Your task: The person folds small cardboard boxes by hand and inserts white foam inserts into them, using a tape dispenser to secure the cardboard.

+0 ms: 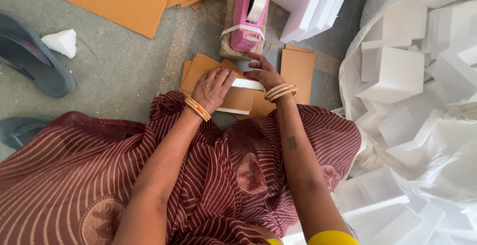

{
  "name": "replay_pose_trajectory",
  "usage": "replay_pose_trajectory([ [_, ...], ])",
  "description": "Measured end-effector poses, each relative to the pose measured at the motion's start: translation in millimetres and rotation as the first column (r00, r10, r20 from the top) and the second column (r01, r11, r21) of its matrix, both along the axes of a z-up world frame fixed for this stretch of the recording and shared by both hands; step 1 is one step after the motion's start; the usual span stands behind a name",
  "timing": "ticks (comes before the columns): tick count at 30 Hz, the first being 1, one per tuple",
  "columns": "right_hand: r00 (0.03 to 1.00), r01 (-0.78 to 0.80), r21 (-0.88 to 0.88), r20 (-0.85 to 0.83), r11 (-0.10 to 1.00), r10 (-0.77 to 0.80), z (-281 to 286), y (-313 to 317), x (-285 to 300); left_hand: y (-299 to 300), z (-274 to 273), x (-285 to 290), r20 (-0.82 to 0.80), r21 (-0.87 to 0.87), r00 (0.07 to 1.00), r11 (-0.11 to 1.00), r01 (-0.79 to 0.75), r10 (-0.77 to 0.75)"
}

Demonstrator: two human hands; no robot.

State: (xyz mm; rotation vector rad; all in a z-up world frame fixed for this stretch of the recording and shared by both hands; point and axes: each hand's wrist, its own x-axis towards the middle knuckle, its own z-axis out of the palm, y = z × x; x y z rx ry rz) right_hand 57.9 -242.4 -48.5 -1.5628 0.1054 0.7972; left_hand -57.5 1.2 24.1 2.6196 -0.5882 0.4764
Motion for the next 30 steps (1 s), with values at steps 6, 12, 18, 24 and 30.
replay_pose_trajectory([
  [6, 0.993, -0.017, -0.024, -0.117, 1.000, 0.014, -17, 8, 27, 6, 8, -3, -0.051, 0.035, 0.998, 0.999, -0.026, 0.028],
  [12, 0.958, 0.080, -0.323, -0.236, 0.943, -0.163, 17, 9, -24, 18, 1, -14, -0.033, -0.072, 0.992, 0.990, -0.121, 0.119],
  [18, 0.992, -0.048, -0.341, -0.128, 0.939, 0.004, 81, 12, -60, 25, -17, -20, -0.159, -0.260, 0.918, 0.881, -0.395, 0.364],
  [24, 0.919, 0.149, -0.154, 0.387, 0.977, -0.079, 143, 36, -93, 21, -44, -49, -0.591, -0.237, 0.670, 0.698, -0.676, 0.448],
  [30, 0.562, 0.122, -0.536, 0.731, 0.835, 0.387, 164, 49, -85, -13, -48, -49, -0.879, -0.058, 0.475, 0.976, -0.212, 0.051],
])
